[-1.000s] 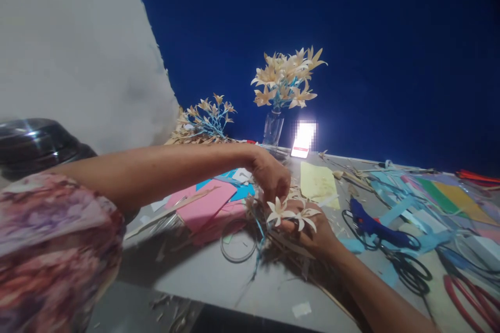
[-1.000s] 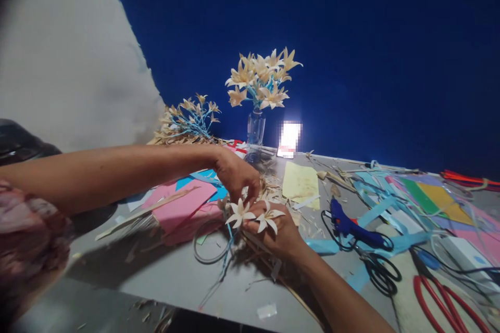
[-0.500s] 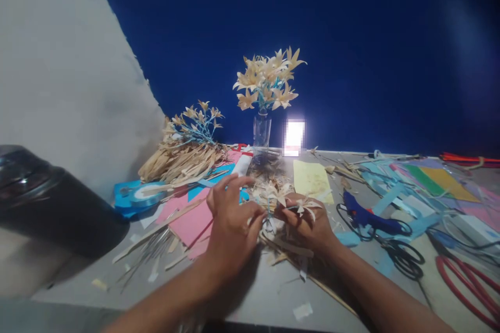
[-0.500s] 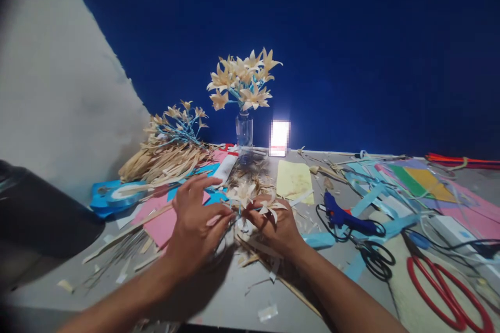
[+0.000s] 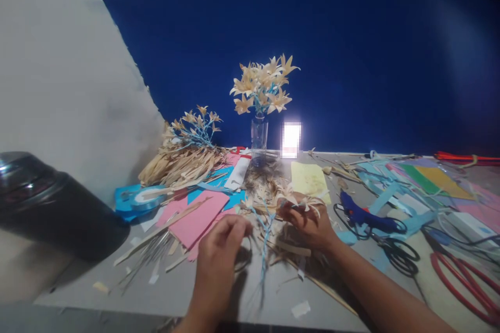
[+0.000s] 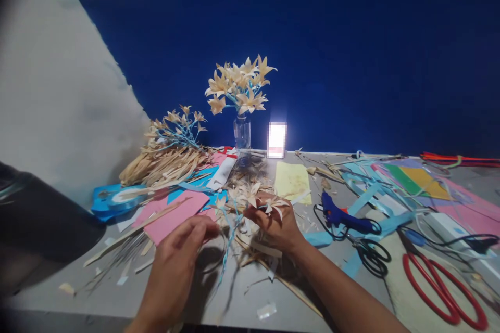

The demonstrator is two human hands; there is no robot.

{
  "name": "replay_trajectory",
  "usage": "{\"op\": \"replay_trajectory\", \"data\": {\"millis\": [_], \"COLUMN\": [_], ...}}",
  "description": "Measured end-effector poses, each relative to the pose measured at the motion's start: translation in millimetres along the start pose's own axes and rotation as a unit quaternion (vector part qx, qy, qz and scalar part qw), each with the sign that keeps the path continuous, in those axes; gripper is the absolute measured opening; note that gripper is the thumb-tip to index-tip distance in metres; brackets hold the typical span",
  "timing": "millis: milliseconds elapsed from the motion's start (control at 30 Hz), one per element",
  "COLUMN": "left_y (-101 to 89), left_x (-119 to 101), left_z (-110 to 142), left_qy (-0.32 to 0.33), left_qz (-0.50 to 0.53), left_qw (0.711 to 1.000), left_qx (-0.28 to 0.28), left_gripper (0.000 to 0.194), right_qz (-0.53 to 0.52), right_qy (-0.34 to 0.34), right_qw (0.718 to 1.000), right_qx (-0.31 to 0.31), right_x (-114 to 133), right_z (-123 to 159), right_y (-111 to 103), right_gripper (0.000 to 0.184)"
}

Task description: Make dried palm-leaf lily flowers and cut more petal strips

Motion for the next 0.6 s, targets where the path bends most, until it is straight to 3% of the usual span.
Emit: {"op": "replay_trajectory", "data": {"millis": [33, 100, 133, 200, 333, 400, 500, 600], "left_y": [7.5, 32.4, 43.0, 55.5, 65.1, 63.1, 48.6, 37.6], "left_x": [17, 36, 39, 43, 50, 52, 44, 29], "left_z": [2, 13, 17, 19, 18, 16, 6, 4], "left_qy": [-0.12, -0.29, -0.33, -0.349, -0.333, -0.304, -0.168, -0.011], "left_qz": [0.088, 0.227, 0.267, 0.29, 0.269, 0.225, 0.058, -0.14], "left_qw": [0.988, 0.924, 0.896, 0.878, 0.892, 0.918, 0.982, 0.99], "left_qx": [0.031, 0.107, 0.133, 0.154, 0.144, 0.122, 0.065, 0.009], "left_gripper": [0.027, 0.038, 0.041, 0.039, 0.038, 0.036, 0.027, 0.018], "right_qz": [-0.002, 0.017, 0.037, 0.084, 0.108, 0.089, 0.059, 0.017], "right_qy": [0.002, -0.003, -0.013, -0.041, -0.05, -0.037, 0.004, 0.087], "right_qw": [1.0, 1.0, 0.999, 0.994, 0.991, 0.994, 0.998, 0.995], "right_qx": [0.004, 0.021, 0.032, 0.05, 0.057, 0.048, 0.01, -0.033], "right_x": [2, 8, 13, 22, 25, 20, 9, -6], "right_z": [1, 3, 4, 6, 6, 5, 4, 5], "right_y": [1, 5, 7, 10, 9, 7, 3, 2], "right_gripper": [0.024, 0.023, 0.024, 0.028, 0.022, 0.015, 0.013, 0.019]}}
Point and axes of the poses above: each hand's wrist, its own z-axis away from the middle knuckle, its own y-axis out of the palm, x = y × z, the point moved 8 cm from there along -z, towards the middle knuckle, and after that the axes turned 7 degrees about y, right-handed, at the moved point
